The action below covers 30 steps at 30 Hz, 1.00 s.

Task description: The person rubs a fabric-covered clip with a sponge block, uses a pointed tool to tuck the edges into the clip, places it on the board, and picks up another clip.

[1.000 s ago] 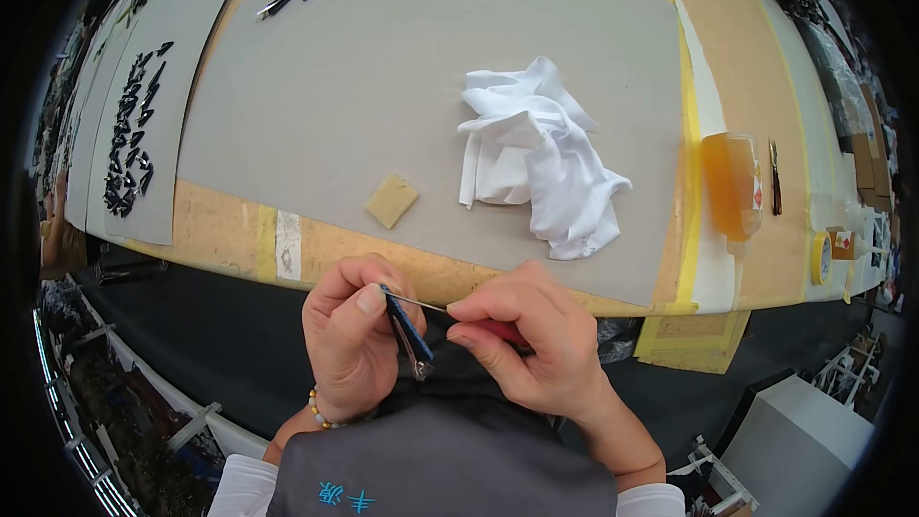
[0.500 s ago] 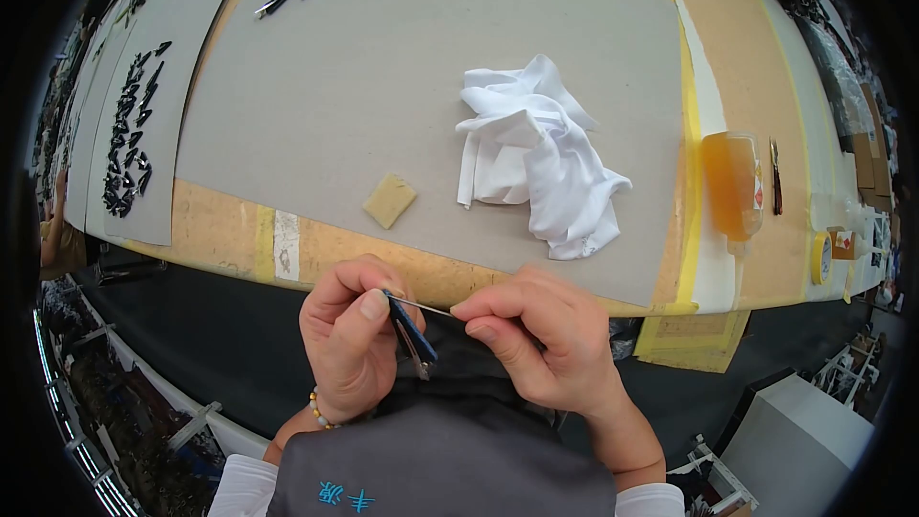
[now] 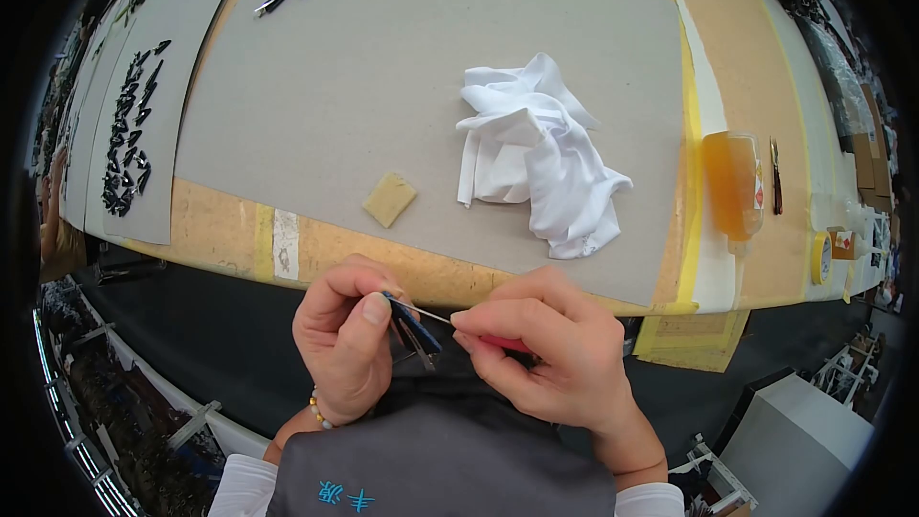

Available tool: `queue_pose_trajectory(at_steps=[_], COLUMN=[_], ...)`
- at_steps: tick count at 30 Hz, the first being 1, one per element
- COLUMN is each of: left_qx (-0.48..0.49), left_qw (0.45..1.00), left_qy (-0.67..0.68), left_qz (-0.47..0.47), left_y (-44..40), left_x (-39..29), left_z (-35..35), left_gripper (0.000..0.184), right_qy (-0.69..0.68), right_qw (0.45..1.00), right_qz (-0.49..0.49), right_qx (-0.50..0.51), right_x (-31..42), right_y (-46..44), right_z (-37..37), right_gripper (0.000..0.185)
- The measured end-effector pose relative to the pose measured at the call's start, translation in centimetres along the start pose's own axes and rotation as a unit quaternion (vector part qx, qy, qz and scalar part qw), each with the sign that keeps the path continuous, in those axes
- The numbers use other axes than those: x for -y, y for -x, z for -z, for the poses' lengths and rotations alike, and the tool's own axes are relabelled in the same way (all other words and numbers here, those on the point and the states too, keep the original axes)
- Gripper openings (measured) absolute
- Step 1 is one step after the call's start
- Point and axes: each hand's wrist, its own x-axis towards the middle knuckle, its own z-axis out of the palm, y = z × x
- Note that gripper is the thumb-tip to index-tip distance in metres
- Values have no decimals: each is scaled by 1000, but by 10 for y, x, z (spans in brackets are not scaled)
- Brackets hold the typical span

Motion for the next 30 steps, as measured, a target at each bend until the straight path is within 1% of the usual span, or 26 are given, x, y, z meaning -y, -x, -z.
queue_pose_trajectory(at_steps=[5, 11, 14, 17, 20, 23, 26, 30], left_qx=[9, 1, -24, -22, -20, -1, 2, -3], left_qw=[1000, 1000, 999, 999, 999, 1000, 1000, 999], left_qy=[-5, 0, -23, -24, -21, 4, -1, 4], left_qz=[-5, -2, 13, 13, 20, 9, 13, 37], left_y=[0, 1, 0, 1, 0, 0, 0, -2], left_x=[0, 0, -4, -4, -6, -3, -3, -6], left_z=[1, 1, -4, -4, -5, -2, -1, 0], left_gripper=[9, 9, 8, 8, 8, 8, 8, 7], right_qy=[35, 39, 13, 10, 6, 7, 11, -27], right_qw=[999, 999, 1000, 999, 998, 998, 997, 995], right_qz=[18, 19, -16, -34, -44, -37, -41, -81], right_qx=[-5, -7, 5, 22, 42, 46, 60, 43], right_x=[1, 0, 4, 2, 0, -4, -5, -4], right_y=[2, 4, 1, -2, -2, -2, -3, -1], right_z=[1, 3, 6, 9, 9, 7, 8, 3], right_gripper=[26, 27, 24, 18, 12, 8, 4, 7])
